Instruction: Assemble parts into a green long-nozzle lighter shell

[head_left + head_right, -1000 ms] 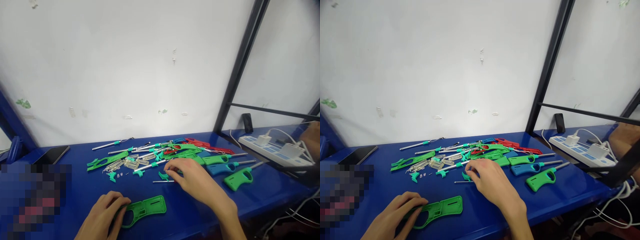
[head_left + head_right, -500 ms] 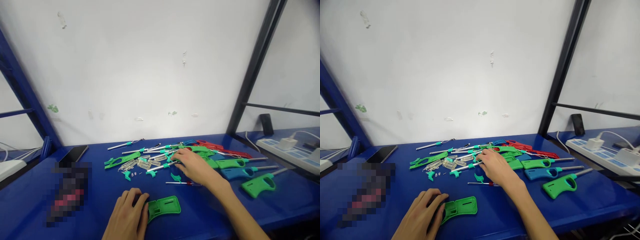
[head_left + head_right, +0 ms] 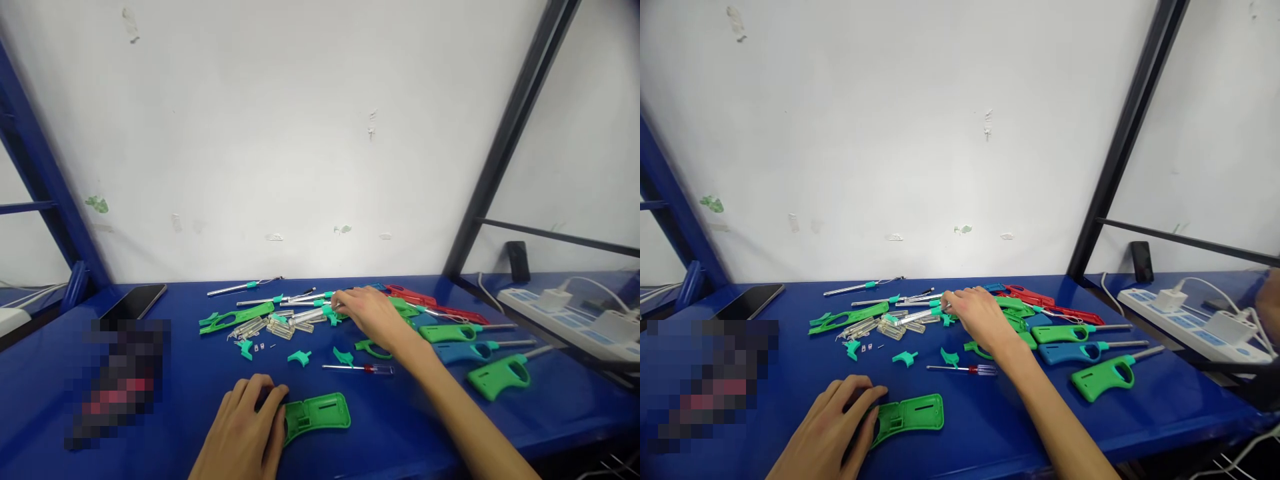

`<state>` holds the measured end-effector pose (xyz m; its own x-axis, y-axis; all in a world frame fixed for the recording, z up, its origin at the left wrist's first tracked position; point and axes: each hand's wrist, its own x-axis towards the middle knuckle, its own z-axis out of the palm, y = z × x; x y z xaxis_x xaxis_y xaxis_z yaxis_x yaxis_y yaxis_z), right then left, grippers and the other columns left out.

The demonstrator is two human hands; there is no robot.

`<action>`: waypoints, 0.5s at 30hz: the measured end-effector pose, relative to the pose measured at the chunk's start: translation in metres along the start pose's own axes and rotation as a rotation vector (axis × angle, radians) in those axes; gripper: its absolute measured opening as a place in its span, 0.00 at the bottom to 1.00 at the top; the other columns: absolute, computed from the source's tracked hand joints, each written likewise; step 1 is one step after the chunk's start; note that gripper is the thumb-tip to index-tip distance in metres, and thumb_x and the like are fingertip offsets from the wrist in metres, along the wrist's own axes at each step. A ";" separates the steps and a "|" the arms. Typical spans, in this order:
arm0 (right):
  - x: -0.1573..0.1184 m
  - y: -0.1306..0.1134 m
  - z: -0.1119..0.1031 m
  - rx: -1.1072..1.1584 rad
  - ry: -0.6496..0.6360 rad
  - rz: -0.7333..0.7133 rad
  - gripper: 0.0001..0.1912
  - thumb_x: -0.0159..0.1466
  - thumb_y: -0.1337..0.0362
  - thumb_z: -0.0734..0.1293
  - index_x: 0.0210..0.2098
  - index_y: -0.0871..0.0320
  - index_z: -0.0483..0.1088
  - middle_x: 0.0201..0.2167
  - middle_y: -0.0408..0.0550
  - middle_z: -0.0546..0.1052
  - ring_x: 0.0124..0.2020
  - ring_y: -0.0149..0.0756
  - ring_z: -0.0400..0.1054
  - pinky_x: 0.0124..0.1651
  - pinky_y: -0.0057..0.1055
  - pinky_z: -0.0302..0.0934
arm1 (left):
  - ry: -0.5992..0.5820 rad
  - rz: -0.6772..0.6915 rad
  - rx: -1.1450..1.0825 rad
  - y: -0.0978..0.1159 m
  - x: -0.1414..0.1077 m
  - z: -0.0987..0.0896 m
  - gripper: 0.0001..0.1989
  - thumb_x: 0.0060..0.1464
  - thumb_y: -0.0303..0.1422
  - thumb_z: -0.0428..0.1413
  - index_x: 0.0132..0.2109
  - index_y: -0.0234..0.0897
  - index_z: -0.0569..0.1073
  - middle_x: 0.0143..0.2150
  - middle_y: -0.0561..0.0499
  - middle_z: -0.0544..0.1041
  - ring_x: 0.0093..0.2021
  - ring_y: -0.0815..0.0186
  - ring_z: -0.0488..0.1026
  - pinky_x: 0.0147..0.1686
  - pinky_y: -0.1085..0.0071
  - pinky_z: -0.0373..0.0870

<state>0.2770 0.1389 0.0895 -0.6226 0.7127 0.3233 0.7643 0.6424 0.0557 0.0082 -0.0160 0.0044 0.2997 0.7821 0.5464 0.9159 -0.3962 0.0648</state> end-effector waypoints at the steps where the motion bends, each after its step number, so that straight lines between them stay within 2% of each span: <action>1: 0.000 0.002 -0.002 0.006 0.025 0.017 0.17 0.74 0.57 0.70 0.59 0.57 0.73 0.57 0.53 0.78 0.51 0.44 0.77 0.52 0.47 0.75 | 0.007 -0.003 0.007 0.001 0.000 0.000 0.14 0.70 0.36 0.53 0.58 0.48 0.77 0.52 0.50 0.79 0.48 0.64 0.80 0.46 0.66 0.83; 5: 0.000 0.006 -0.009 0.030 0.133 0.068 0.16 0.75 0.57 0.70 0.58 0.56 0.74 0.57 0.53 0.78 0.50 0.43 0.77 0.52 0.46 0.75 | 0.053 -0.007 0.033 0.003 0.000 0.001 0.14 0.70 0.33 0.52 0.57 0.45 0.78 0.51 0.49 0.79 0.47 0.62 0.81 0.47 0.61 0.84; 9: 0.001 0.001 -0.020 0.063 0.247 0.087 0.15 0.75 0.57 0.69 0.57 0.56 0.74 0.56 0.52 0.78 0.49 0.41 0.77 0.51 0.44 0.75 | 0.101 0.051 0.035 0.003 0.005 -0.001 0.13 0.68 0.33 0.54 0.55 0.45 0.79 0.49 0.50 0.80 0.45 0.62 0.82 0.44 0.65 0.84; 12: -0.002 -0.008 -0.033 0.087 0.322 0.048 0.13 0.75 0.57 0.69 0.55 0.56 0.75 0.53 0.51 0.79 0.46 0.39 0.77 0.49 0.42 0.76 | 0.159 0.078 0.032 0.003 0.006 -0.006 0.13 0.67 0.32 0.55 0.55 0.44 0.78 0.48 0.50 0.80 0.45 0.63 0.81 0.43 0.67 0.83; 15: -0.011 -0.025 -0.046 0.111 0.366 -0.047 0.10 0.76 0.59 0.69 0.51 0.57 0.76 0.47 0.48 0.81 0.42 0.38 0.77 0.48 0.41 0.74 | 0.257 0.130 0.005 0.007 0.002 -0.015 0.15 0.67 0.27 0.54 0.57 0.42 0.76 0.51 0.49 0.77 0.50 0.66 0.77 0.49 0.72 0.78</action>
<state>0.2724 0.1020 0.1282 -0.5405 0.5468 0.6394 0.7008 0.7131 -0.0174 0.0112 -0.0248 0.0185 0.3380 0.5766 0.7438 0.8755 -0.4827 -0.0236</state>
